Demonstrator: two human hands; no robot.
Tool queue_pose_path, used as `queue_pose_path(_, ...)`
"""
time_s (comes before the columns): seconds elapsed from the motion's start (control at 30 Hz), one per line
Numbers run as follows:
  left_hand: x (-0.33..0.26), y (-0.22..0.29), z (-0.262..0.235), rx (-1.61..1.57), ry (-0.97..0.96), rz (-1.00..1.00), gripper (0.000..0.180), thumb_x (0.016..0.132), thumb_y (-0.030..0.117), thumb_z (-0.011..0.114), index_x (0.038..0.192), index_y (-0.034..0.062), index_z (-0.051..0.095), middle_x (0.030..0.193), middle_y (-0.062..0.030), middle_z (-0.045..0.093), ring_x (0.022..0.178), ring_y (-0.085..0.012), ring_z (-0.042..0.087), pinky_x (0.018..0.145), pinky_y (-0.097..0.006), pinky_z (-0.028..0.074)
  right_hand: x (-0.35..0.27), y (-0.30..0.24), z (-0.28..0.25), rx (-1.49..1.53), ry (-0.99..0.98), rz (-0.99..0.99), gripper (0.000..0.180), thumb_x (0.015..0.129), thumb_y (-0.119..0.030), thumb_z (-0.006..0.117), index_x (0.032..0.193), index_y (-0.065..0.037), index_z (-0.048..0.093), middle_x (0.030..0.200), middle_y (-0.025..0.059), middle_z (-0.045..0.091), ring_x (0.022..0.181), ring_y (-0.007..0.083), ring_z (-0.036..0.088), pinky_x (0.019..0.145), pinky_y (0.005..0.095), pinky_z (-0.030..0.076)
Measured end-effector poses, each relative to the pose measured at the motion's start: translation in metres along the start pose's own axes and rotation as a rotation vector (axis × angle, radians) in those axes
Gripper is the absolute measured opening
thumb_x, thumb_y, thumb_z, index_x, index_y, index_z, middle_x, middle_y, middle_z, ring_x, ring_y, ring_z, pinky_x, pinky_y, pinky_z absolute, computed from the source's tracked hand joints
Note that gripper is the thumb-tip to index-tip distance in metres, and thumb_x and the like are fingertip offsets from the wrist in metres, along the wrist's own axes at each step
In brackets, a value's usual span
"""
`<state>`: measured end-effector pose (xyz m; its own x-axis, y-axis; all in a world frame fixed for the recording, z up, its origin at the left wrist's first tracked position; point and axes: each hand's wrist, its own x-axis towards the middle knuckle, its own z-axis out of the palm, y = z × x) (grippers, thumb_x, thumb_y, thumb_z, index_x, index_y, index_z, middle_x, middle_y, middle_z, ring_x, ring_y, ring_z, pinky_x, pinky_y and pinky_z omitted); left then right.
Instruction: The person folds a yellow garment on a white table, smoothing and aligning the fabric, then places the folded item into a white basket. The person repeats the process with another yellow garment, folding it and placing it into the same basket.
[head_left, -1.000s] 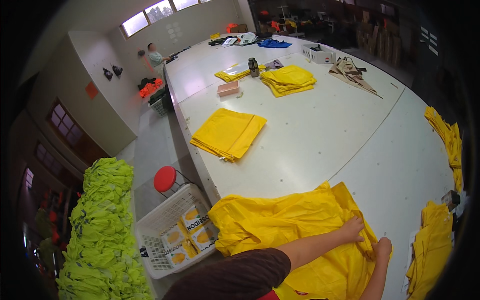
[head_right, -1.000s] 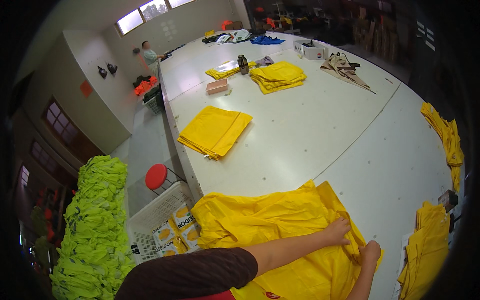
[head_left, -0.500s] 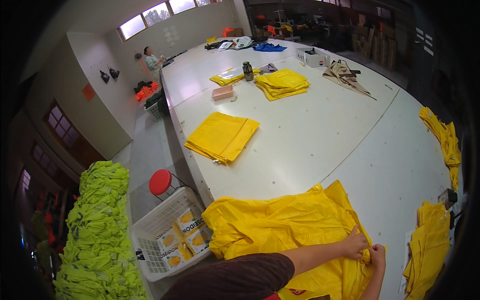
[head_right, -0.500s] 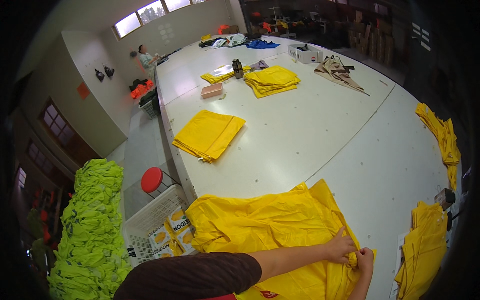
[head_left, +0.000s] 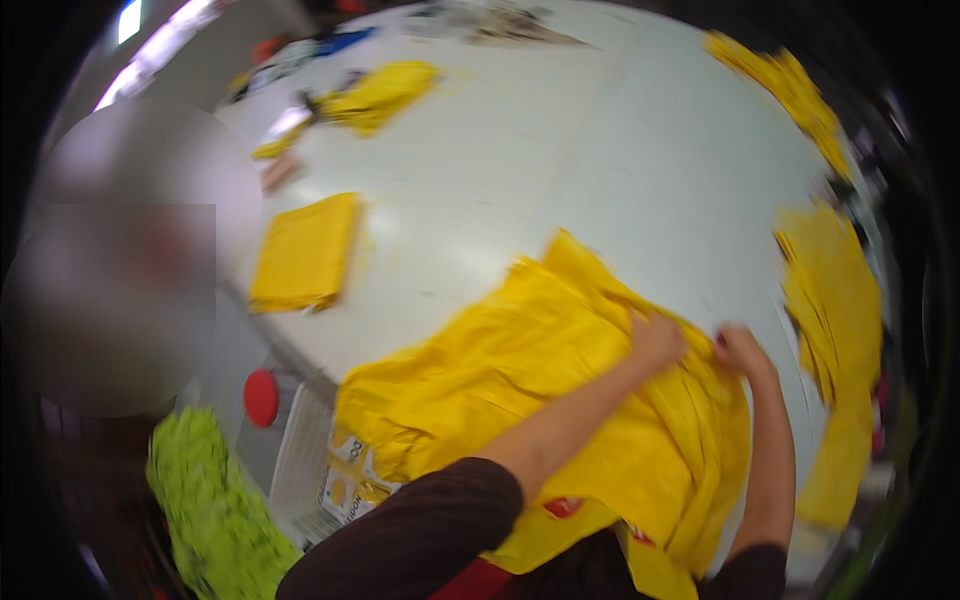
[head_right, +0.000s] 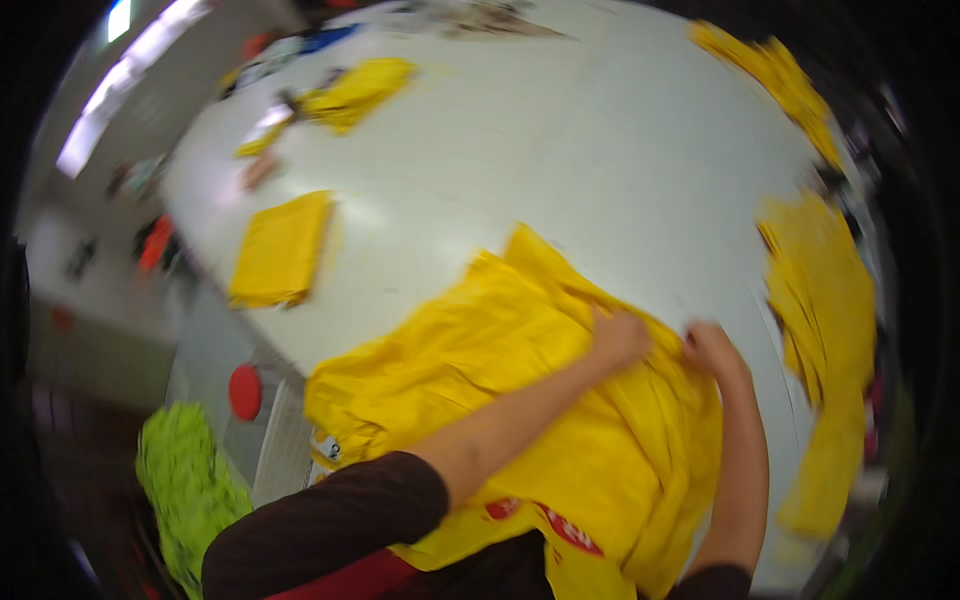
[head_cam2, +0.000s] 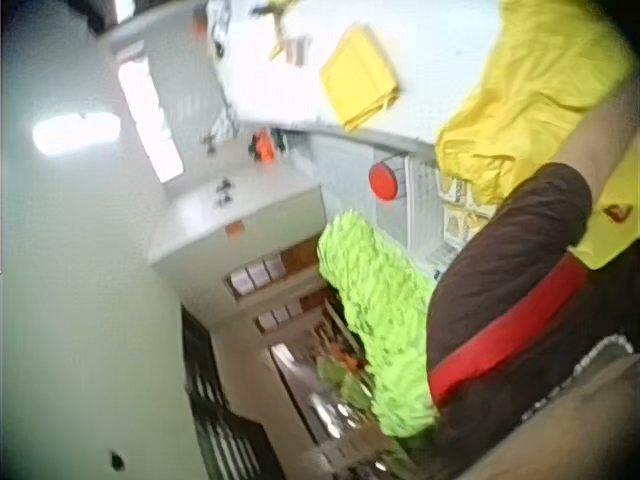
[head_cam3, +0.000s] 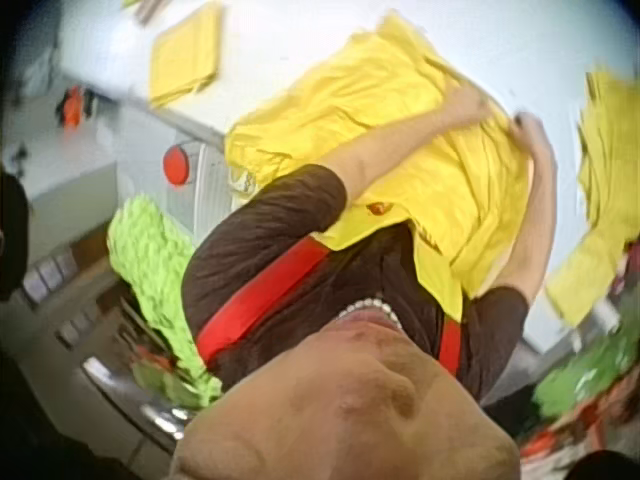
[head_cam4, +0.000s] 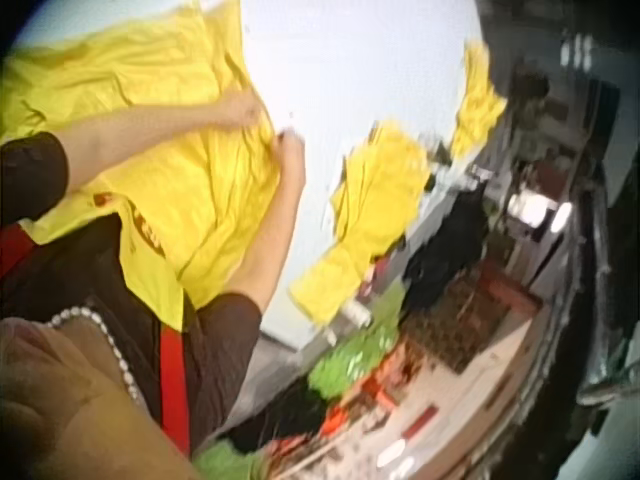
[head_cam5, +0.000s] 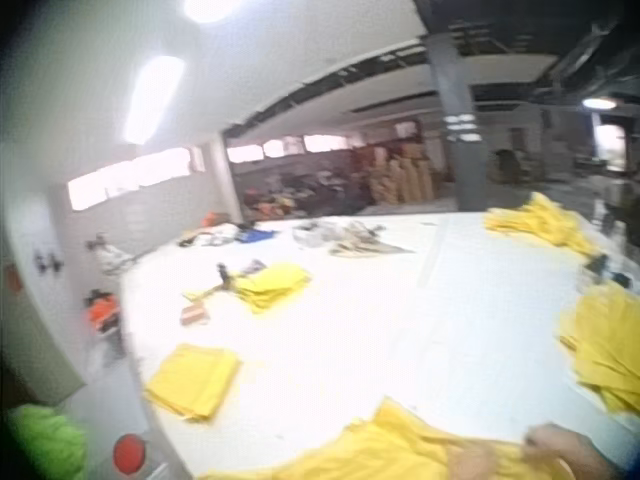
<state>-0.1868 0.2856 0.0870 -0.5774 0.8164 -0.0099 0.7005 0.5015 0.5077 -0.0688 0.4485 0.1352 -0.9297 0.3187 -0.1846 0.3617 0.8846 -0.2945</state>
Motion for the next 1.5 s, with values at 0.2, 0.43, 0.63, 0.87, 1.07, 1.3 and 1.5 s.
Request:
queue_pose_path(0.2, -0.007, 0.019, -0.050, 0.023, -0.091, -0.040, 0.034, 0.078, 0.040, 0.052, 0.092, 0.0135, 0.068, 0.098, -0.0082, 0.066, 0.097, -0.0256, 0.059, 0.099, -0.063, 0.017, -0.007, -0.048, -0.048, 0.660, -0.097, 0.255, 0.010, 0.072, -0.010, 0.056, 0.076, 0.000, 0.058, 0.063, 0.0055, 0.058, 0.050, 0.0131, 0.054, 0.048, 0.0275, 0.045)
queue_pose_path(0.43, -0.018, 0.014, -0.021, -0.230, 0.157, 0.239, 0.010, 0.076, 0.018, 0.065, 0.084, 0.0113, 0.063, 0.085, -0.0022, 0.062, 0.093, -0.0217, 0.056, 0.095, -0.067, 0.018, -0.019, -0.020, -0.009, 0.701, 0.008, 0.343, 0.010, 0.074, -0.008, 0.058, 0.079, 0.000, 0.058, 0.073, 0.0043, 0.060, 0.062, 0.0114, 0.056, 0.054, 0.0261, 0.047)
queue_pose_path(0.63, -0.012, 0.013, -0.004, -0.314, 0.315, 0.608, 0.010, 0.078, 0.010, 0.061, 0.085, 0.0046, 0.061, 0.097, -0.0056, 0.059, 0.093, -0.0254, 0.053, 0.086, -0.045, 0.041, -0.023, -0.037, 0.007, 0.333, 0.247, 0.314, 0.015, 0.071, -0.012, 0.058, 0.082, -0.001, 0.059, 0.070, 0.0090, 0.060, 0.063, 0.0138, 0.056, 0.057, 0.0279, 0.046)
queue_pose_path(0.87, -0.013, 0.009, -0.021, -0.347, -0.043, 0.676, 0.021, 0.072, 0.017, 0.061, 0.089, 0.0034, 0.061, 0.078, -0.0090, 0.061, 0.078, -0.0285, 0.056, 0.071, -0.038, 0.043, -0.023, -0.049, -0.013, 0.934, 0.058, 0.248, 0.010, 0.075, -0.010, 0.056, 0.079, -0.001, 0.058, 0.068, 0.0031, 0.058, 0.060, 0.0097, 0.052, 0.055, 0.0233, 0.043)
queue_pose_path(1.07, -0.008, 0.025, -0.023, -0.514, -0.060, 0.476, 0.024, 0.068, 0.031, 0.065, 0.075, 0.0072, 0.066, 0.066, -0.0091, 0.062, 0.068, -0.0277, 0.055, 0.071, -0.041, 0.041, -0.028, -0.032, -0.011, 1.023, 0.081, 0.302, 0.010, 0.082, -0.010, 0.057, 0.085, -0.001, 0.058, 0.073, 0.0014, 0.058, 0.064, 0.0074, 0.053, 0.057, 0.0215, 0.044)
queue_pose_path(1.3, -0.009, 0.034, -0.017, -0.575, 0.015, 0.385, 0.021, 0.075, 0.029, 0.065, 0.072, 0.0085, 0.069, 0.060, -0.0060, 0.062, 0.059, -0.0229, 0.056, 0.076, -0.040, 0.039, -0.058, -0.042, 0.001, 0.790, 0.307, 0.198, 0.013, 0.081, -0.012, 0.060, 0.088, -0.001, 0.060, 0.077, 0.0058, 0.062, 0.072, 0.0131, 0.059, 0.064, 0.0253, 0.048)
queue_pose_path(1.5, -0.010, 0.040, -0.013, -0.614, 0.071, 0.347, 0.018, 0.075, 0.023, 0.067, 0.068, 0.0068, 0.066, 0.058, -0.0047, 0.059, 0.057, -0.0222, 0.054, 0.071, -0.036, 0.040, -0.077, -0.053, 0.002, -0.004, 0.477, 0.035, 0.013, 0.075, -0.017, 0.065, 0.080, -0.005, 0.059, 0.079, 0.0090, 0.061, 0.075, 0.0257, 0.059, 0.062, 0.0344, 0.049)
